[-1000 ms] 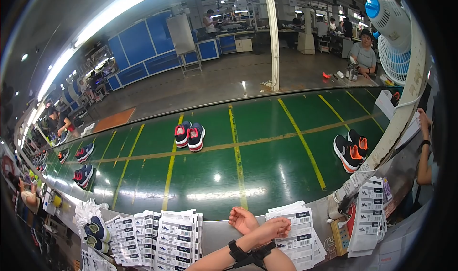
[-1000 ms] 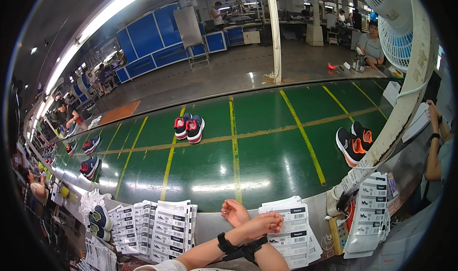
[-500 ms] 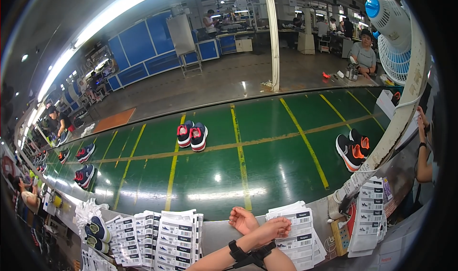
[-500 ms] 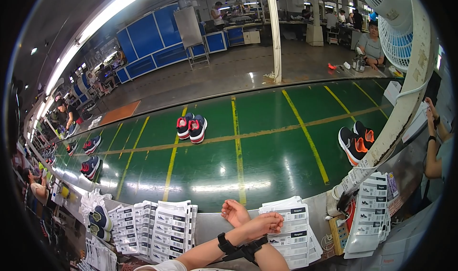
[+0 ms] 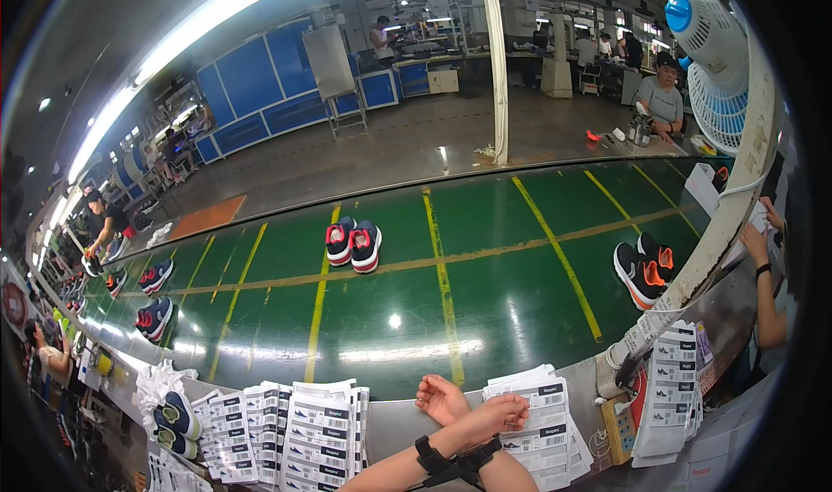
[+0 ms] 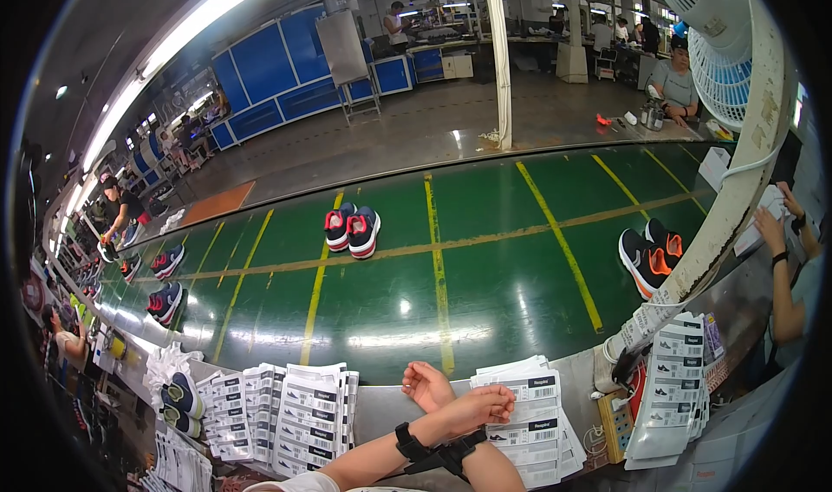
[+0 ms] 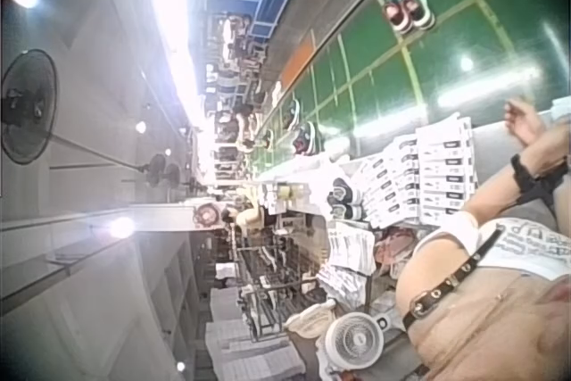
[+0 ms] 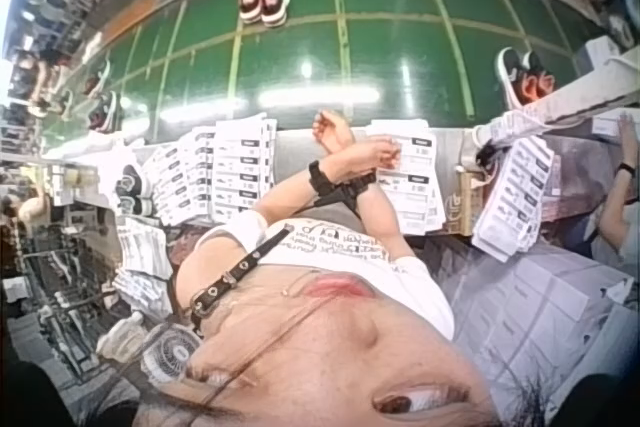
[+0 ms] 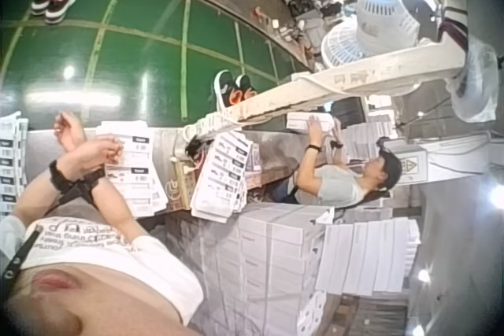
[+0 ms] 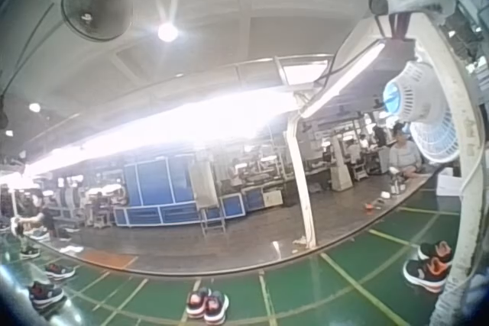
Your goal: Checking the quality of manufactured shoes and sorting associated labels.
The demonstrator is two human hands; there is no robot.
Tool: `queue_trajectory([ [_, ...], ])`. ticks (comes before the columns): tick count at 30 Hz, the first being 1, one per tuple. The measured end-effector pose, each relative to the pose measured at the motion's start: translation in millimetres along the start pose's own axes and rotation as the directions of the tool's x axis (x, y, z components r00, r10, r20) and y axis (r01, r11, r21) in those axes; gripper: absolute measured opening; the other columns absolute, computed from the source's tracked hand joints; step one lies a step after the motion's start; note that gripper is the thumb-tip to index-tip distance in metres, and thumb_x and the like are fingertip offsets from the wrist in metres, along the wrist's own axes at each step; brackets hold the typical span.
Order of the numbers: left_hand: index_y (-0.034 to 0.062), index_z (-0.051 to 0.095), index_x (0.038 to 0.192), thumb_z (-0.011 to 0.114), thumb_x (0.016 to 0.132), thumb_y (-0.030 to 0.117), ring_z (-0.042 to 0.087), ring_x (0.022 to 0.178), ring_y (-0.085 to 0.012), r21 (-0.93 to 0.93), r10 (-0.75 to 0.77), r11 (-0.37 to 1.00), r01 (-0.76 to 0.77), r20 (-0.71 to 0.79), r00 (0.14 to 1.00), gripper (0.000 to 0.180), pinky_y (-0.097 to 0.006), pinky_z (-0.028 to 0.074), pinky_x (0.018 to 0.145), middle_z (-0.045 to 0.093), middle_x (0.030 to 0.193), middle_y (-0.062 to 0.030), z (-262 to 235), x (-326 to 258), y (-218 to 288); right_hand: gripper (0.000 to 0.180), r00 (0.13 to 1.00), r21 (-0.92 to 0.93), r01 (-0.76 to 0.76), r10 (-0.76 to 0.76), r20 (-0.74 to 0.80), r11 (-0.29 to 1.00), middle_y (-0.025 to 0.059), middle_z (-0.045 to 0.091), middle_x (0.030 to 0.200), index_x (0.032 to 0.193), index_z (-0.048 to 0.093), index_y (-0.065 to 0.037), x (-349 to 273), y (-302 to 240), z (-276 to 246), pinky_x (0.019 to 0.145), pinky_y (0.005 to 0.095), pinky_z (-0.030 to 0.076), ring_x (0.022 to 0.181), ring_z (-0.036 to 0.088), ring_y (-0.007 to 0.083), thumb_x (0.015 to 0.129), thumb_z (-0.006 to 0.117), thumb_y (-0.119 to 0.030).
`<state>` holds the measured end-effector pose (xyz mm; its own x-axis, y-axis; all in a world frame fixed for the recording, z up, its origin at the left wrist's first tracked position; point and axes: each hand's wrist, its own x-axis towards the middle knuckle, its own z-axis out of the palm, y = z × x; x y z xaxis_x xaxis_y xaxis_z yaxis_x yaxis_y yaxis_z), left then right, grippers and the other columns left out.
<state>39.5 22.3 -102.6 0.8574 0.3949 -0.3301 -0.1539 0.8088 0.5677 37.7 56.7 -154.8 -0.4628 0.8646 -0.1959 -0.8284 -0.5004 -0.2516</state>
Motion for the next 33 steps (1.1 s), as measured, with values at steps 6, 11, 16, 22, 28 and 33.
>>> queue_trajectory([
  [6, 0.0053, 0.052, 0.1, 0.049, 0.092, 0.012, 0.054, 0.079, -0.0099, 0.007, 0.003, 1.0, -0.003, -0.01, 1.0, 0.011, -0.027, 0.048, 0.08, 0.055, 0.09, -0.0028, 0.6, -0.2, 0.4, 0.01, 1.0, -0.003, 0.006, -0.007, -0.005, 1.0, 0.0043, 0.061, 0.081, 0.093, 0.057, -0.008, 0.5, 0.3, 0.1, 0.07, 0.0337, 0.049, 0.075, 0.059, 0.0176, 0.092, 0.05, -0.015],
  [11, 0.0053, 0.052, 0.099, 0.049, 0.092, 0.012, 0.054, 0.079, -0.0098, 0.004, -0.002, 1.0, 0.003, -0.026, 1.0, 0.01, -0.027, 0.047, 0.08, 0.055, 0.09, -0.0026, 0.8, -0.4, 1.1, 0.01, 1.0, -0.001, 0.005, -0.005, -0.012, 1.0, 0.0043, 0.061, 0.081, 0.093, 0.057, -0.008, 0.9, 0.1, 0.5, 0.069, 0.0336, 0.049, 0.075, 0.059, 0.0177, 0.092, 0.05, -0.015],
  [16, 0.0054, 0.052, 0.099, 0.048, 0.092, 0.011, 0.054, 0.079, -0.0098, 0.01, -0.005, 1.0, 0.005, -0.039, 0.999, 0.01, -0.027, 0.047, 0.08, 0.055, 0.09, -0.0026, 1.0, -0.7, 0.5, 0.01, 1.0, 0.009, 0.006, -0.007, 0.008, 1.0, 0.0045, 0.061, 0.082, 0.093, 0.056, -0.007, 0.8, 0.7, 0.0, 0.069, 0.0334, 0.049, 0.075, 0.058, 0.0177, 0.092, 0.049, -0.014],
  [22, 0.0054, 0.052, 0.098, 0.048, 0.092, 0.012, 0.054, 0.079, -0.0099, 0.011, 0.007, 1.0, -0.007, -0.026, 1.0, 0.01, -0.027, 0.047, 0.079, 0.055, 0.09, -0.0028, -1.2, 0.2, 1.3, 0.011, 1.0, 0.017, 0.006, -0.006, 0.015, 1.0, 0.0049, 0.061, 0.082, 0.093, 0.057, -0.007, 2.0, 0.6, 0.5, 0.069, 0.0336, 0.049, 0.075, 0.058, 0.0182, 0.092, 0.049, -0.014],
  [28, 0.0092, 0.054, 0.096, 0.052, 0.092, 0.017, 0.056, 0.078, -0.0078, 0.026, 0.021, 0.999, -0.021, -0.005, 1.0, 0.009, -0.025, 0.049, 0.076, 0.057, 0.087, 0.0007, -4.0, 2.1, -0.4, 0.011, 1.0, 0.014, 0.007, -0.007, 0.004, 1.0, 0.005, 0.061, 0.081, 0.094, 0.056, -0.006, 3.0, 0.2, -1.2, 0.069, 0.0337, 0.049, 0.075, 0.058, 0.0183, 0.092, 0.049, -0.014],
  [33, 0.0075, 0.053, 0.097, 0.05, 0.092, 0.015, 0.055, 0.079, -0.0087, 0.015, 0.013, 1.0, -0.013, -0.016, 1.0, 0.009, -0.026, 0.048, 0.078, 0.056, 0.088, -0.0008, -5.2, 1.7, 0.6, 0.011, 1.0, 0.014, 0.004, -0.004, 0.009, 1.0, 0.0052, 0.061, 0.081, 0.094, 0.057, -0.007, 5.4, 0.9, -2.5, 0.069, 0.0339, 0.049, 0.075, 0.059, 0.0185, 0.092, 0.049, -0.014],
])
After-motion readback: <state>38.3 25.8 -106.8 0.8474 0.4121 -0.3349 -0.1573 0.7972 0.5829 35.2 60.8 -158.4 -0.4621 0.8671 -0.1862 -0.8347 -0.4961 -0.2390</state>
